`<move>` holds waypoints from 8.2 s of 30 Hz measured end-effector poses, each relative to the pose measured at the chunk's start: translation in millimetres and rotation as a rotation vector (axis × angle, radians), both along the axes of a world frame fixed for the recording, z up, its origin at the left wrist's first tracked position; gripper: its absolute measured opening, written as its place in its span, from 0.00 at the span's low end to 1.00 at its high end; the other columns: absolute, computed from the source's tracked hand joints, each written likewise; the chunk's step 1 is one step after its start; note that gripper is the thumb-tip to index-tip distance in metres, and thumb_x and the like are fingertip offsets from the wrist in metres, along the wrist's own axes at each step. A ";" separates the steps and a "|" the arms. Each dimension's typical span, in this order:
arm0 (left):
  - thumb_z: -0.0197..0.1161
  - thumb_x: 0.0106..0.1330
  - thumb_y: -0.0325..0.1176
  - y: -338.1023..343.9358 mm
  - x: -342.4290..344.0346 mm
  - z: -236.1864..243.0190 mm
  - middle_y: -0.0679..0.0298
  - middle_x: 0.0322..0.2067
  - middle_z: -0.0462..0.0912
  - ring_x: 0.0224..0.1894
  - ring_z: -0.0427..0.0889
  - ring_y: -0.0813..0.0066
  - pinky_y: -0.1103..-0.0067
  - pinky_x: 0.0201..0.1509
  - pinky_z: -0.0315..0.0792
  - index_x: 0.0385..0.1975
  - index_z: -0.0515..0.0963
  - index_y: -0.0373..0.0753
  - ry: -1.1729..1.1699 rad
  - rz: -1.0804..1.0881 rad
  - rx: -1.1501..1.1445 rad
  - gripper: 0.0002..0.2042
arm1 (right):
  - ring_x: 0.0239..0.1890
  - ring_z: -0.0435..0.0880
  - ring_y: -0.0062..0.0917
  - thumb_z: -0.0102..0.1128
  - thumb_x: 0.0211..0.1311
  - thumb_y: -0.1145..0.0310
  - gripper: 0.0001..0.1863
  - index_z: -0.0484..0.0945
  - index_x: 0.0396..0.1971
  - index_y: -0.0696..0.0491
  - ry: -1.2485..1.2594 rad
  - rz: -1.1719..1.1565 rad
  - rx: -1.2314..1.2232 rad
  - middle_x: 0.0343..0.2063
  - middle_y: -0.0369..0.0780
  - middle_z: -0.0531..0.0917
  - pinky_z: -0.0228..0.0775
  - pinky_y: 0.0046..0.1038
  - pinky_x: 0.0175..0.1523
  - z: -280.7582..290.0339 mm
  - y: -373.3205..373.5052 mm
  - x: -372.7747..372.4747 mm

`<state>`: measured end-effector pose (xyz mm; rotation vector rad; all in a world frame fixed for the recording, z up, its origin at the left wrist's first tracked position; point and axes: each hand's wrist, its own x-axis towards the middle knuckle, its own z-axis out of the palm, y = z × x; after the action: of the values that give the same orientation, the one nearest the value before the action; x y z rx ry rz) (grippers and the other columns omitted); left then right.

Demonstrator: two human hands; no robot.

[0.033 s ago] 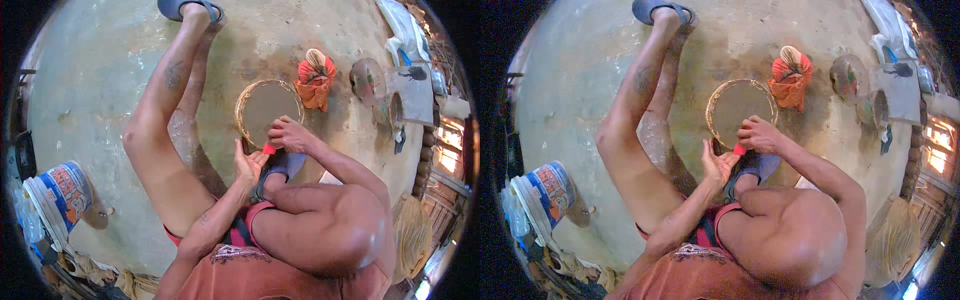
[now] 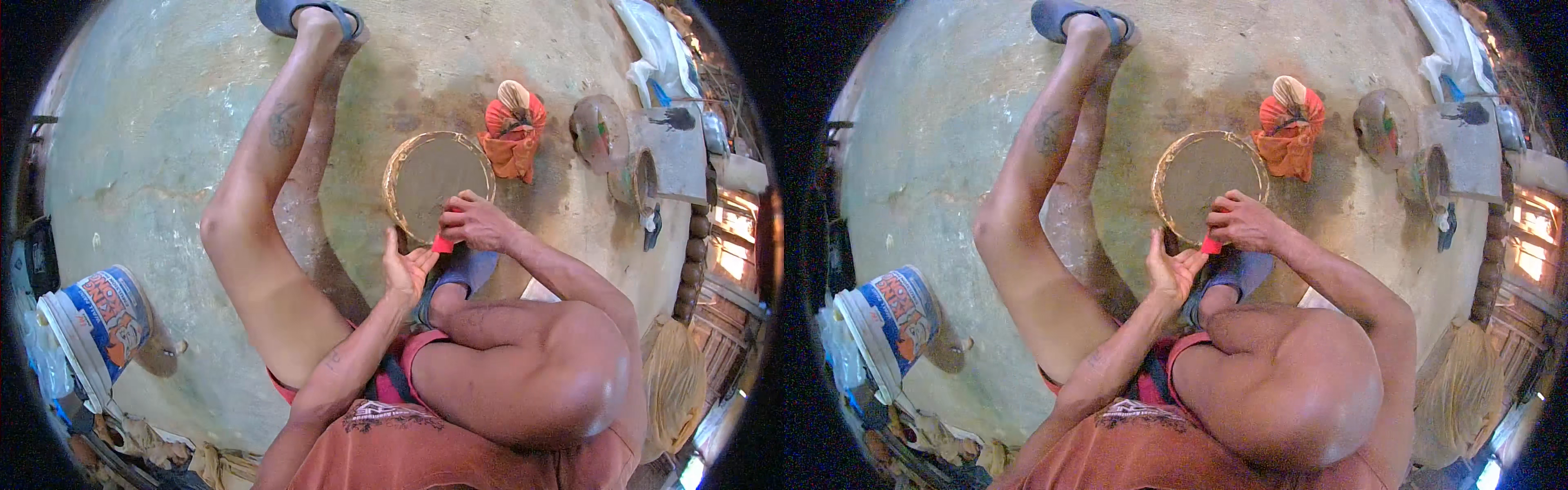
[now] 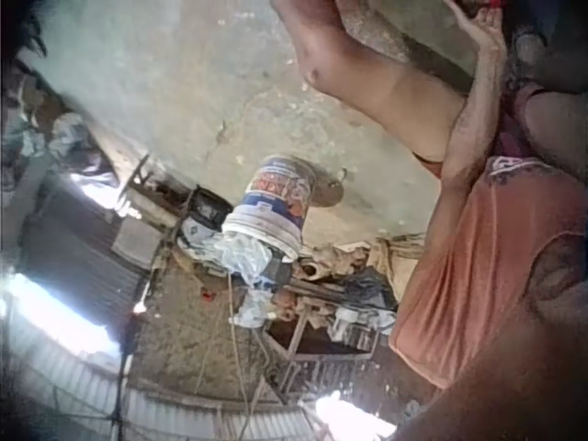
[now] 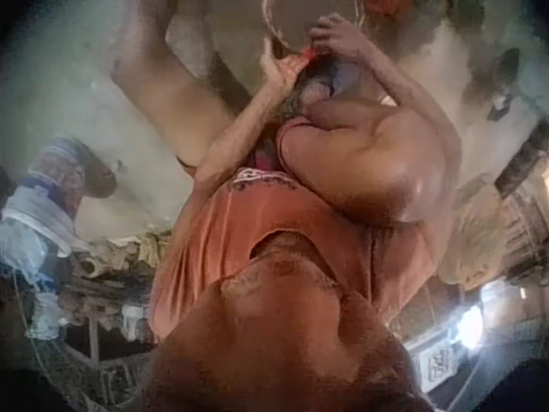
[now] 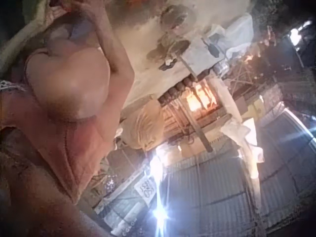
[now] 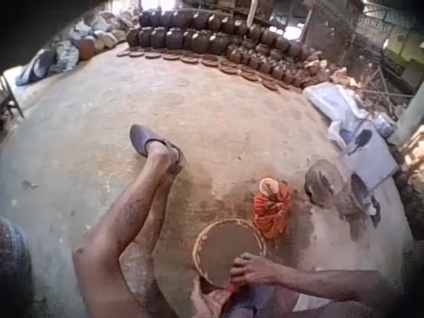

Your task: The person shapes a damp clay base inside a wooden hoop by hand and with a red tool, then picks up the hoop and turns around.

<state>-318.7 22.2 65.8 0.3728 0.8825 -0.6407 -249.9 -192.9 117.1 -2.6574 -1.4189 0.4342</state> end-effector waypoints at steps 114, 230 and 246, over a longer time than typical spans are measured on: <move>0.56 0.79 0.44 15.8 15.7 -15.8 0.67 0.35 0.81 0.38 0.81 0.77 0.74 0.46 0.86 0.46 0.84 0.34 -0.139 -0.358 0.513 0.18 | 0.41 0.80 0.49 0.56 0.60 0.72 0.14 0.83 0.45 0.57 -0.303 -1.217 0.065 0.36 0.49 0.78 0.74 0.49 0.48 -33.6 36.0 60.0; 0.45 0.82 0.34 3.8 2.4 -9.7 0.62 0.46 0.84 0.44 0.88 0.70 0.67 0.50 0.84 0.74 0.60 0.51 -0.082 -0.358 0.226 0.22 | 0.47 0.81 0.35 0.63 0.42 0.78 0.25 0.85 0.46 0.47 -0.325 -0.801 0.102 0.43 0.35 0.85 0.76 0.39 0.49 -32.0 -35.9 -34.4; 0.51 0.80 0.35 -4.5 -4.1 -26.9 0.63 0.45 0.86 0.39 0.88 0.71 0.63 0.50 0.83 0.80 0.51 0.55 -0.018 -0.325 0.234 0.31 | 0.38 0.85 0.44 0.62 0.55 0.78 0.17 0.87 0.45 0.51 -0.165 -1.081 0.048 0.35 0.48 0.83 0.79 0.43 0.44 -23.8 45.1 -72.5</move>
<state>-322.8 17.7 38.9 0.7420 0.8894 -0.8329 -322.4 -147.8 93.3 -2.9413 0.1287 0.0522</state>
